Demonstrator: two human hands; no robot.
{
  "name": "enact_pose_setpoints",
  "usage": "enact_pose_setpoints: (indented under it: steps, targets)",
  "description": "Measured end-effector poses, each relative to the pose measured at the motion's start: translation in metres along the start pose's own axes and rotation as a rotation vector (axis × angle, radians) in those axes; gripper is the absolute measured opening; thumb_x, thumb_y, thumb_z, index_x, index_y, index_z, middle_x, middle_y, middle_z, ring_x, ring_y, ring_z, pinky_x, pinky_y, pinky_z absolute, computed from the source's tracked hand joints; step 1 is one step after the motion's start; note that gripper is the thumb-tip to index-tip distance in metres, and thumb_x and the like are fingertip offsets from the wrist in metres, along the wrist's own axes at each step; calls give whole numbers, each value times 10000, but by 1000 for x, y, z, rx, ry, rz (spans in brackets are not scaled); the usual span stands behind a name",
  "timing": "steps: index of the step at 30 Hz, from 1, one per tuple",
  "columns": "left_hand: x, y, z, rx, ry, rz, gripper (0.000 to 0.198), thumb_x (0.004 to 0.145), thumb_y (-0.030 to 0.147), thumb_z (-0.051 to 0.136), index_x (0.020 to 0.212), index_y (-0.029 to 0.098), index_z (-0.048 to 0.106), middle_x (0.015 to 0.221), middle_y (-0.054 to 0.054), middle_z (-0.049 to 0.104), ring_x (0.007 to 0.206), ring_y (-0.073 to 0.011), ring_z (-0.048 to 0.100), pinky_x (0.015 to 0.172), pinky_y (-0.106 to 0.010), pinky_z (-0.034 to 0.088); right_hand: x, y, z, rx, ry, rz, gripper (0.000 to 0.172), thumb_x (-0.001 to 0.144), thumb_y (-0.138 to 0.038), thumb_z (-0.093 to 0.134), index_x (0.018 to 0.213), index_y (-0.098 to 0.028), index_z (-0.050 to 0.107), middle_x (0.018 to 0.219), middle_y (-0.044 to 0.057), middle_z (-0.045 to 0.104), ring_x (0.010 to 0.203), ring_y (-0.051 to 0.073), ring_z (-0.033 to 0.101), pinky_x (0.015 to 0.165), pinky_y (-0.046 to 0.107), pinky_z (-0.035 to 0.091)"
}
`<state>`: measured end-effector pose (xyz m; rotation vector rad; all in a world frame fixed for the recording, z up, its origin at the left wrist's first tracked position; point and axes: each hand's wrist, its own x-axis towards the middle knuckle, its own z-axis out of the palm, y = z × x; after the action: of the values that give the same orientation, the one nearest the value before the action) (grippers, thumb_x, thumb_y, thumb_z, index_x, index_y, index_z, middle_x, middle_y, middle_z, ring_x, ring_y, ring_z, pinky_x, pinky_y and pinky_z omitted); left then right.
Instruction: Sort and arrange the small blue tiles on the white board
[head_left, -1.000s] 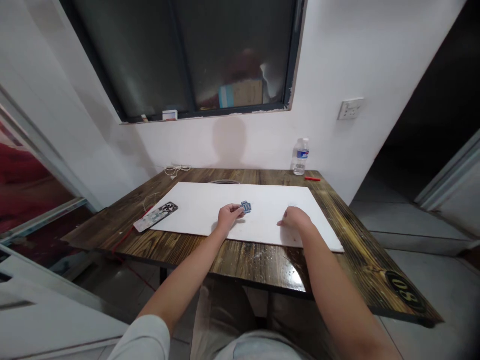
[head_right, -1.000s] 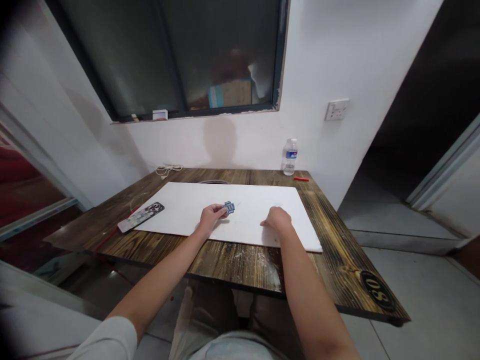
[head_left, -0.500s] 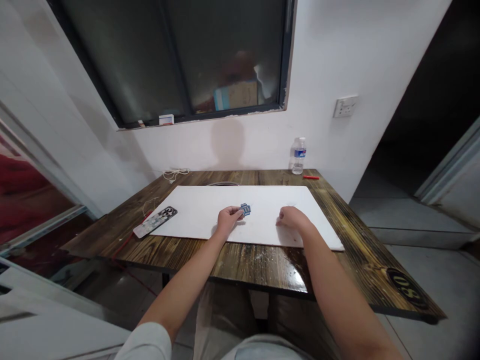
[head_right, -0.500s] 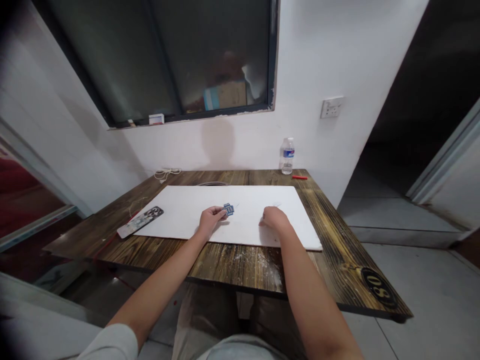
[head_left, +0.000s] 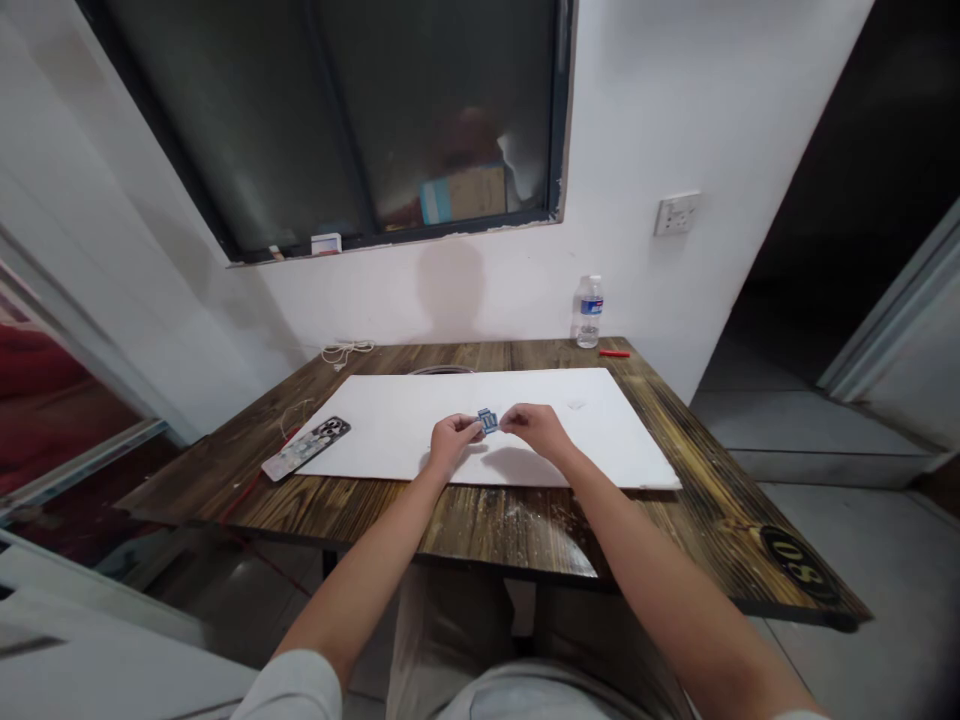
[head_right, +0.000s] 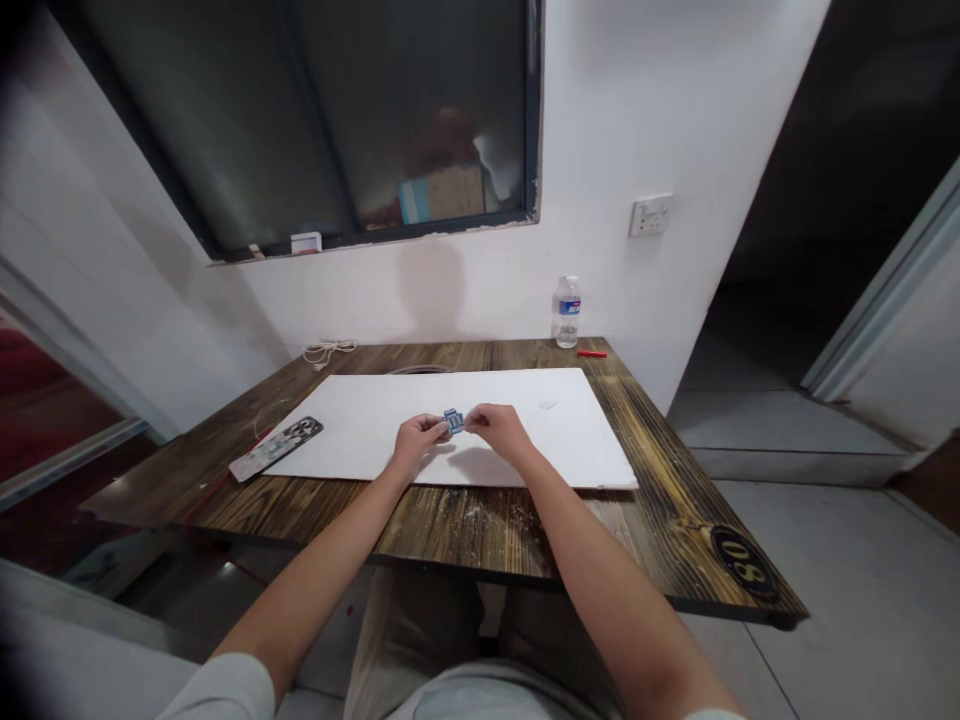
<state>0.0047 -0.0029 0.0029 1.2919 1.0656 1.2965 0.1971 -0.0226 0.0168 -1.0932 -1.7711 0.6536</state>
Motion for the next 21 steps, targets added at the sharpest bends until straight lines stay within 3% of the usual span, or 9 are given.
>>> enact_pose_setpoints:
  steps: [3, 6, 12, 21]
  targets:
    - [-2, 1, 0, -7, -21, 3, 428, 497, 434, 854, 712, 111, 673, 645, -53, 681, 580, -153, 641, 648, -329, 568, -4, -7, 8, -24, 115, -289, 106, 814, -209, 588, 726, -205, 647, 846, 39, 700, 821, 153, 645, 774, 292, 510]
    - [-4, 1, 0, -20, -57, -1, 416, 496, 427, 858, 694, 115, 666, 629, -45, 673, 576, -146, 635, 660, -327, 564, -8, -10, 16, -128, 198, -444, 185, 859, -204, 528, 710, -216, 638, 883, 65, 677, 864, 167, 615, 796, 326, 511]
    - [-6, 1, 0, -60, -90, -7, 414, 495, 412, 864, 701, 114, 664, 635, -45, 676, 583, -153, 643, 669, -328, 559, -10, -2, 29, -318, 229, -533, 242, 893, -155, 494, 735, -212, 668, 851, 74, 658, 862, 179, 580, 778, 329, 518]
    - [-3, 0, -1, -116, -84, -36, 421, 477, 383, 876, 724, 114, 667, 636, -29, 676, 579, -158, 650, 659, -329, 564, -9, 2, 31, -360, 236, -653, 248, 883, -90, 500, 962, -210, 702, 910, 79, 667, 890, 190, 561, 784, 349, 537]
